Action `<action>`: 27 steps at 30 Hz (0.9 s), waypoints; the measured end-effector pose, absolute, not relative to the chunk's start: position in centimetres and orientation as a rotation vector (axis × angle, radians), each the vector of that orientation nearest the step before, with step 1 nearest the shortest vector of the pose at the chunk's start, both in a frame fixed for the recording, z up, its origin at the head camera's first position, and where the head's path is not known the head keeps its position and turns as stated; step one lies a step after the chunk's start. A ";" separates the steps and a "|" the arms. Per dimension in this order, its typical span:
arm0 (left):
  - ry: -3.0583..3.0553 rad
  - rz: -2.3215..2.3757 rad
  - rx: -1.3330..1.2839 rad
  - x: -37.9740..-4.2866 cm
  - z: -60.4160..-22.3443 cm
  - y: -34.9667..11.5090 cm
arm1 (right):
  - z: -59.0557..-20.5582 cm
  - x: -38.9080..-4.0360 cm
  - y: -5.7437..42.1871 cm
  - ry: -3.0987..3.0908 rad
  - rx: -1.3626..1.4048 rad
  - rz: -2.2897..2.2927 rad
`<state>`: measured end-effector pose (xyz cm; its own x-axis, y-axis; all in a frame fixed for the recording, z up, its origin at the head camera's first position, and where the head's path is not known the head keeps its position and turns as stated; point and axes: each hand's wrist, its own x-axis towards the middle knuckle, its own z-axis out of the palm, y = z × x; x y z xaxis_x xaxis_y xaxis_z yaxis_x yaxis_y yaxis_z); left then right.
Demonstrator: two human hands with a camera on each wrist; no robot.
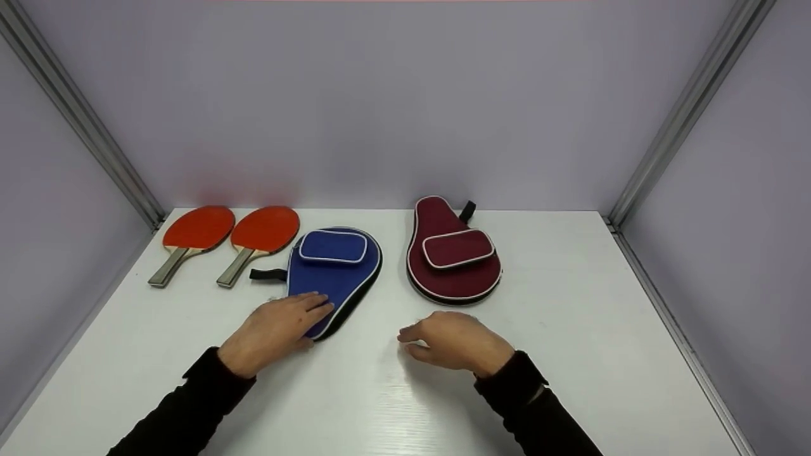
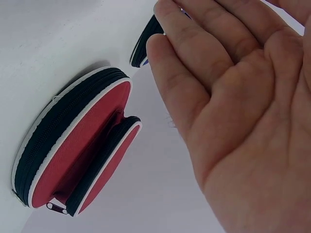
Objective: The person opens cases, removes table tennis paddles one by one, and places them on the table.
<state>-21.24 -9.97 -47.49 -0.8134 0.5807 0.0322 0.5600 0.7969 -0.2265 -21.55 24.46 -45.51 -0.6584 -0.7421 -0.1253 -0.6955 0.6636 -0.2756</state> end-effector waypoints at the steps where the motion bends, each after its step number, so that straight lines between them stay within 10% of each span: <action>1: -2.892 0.284 -0.901 -21.6 -47.7 -10.1 | -45.5 -21.6 24.5 2.650 -1.161 -0.300; 27: -3.058 -0.379 -0.808 -28.2 -48.8 -12.4 | -44.5 -23.7 25.9 2.935 -1.066 -0.254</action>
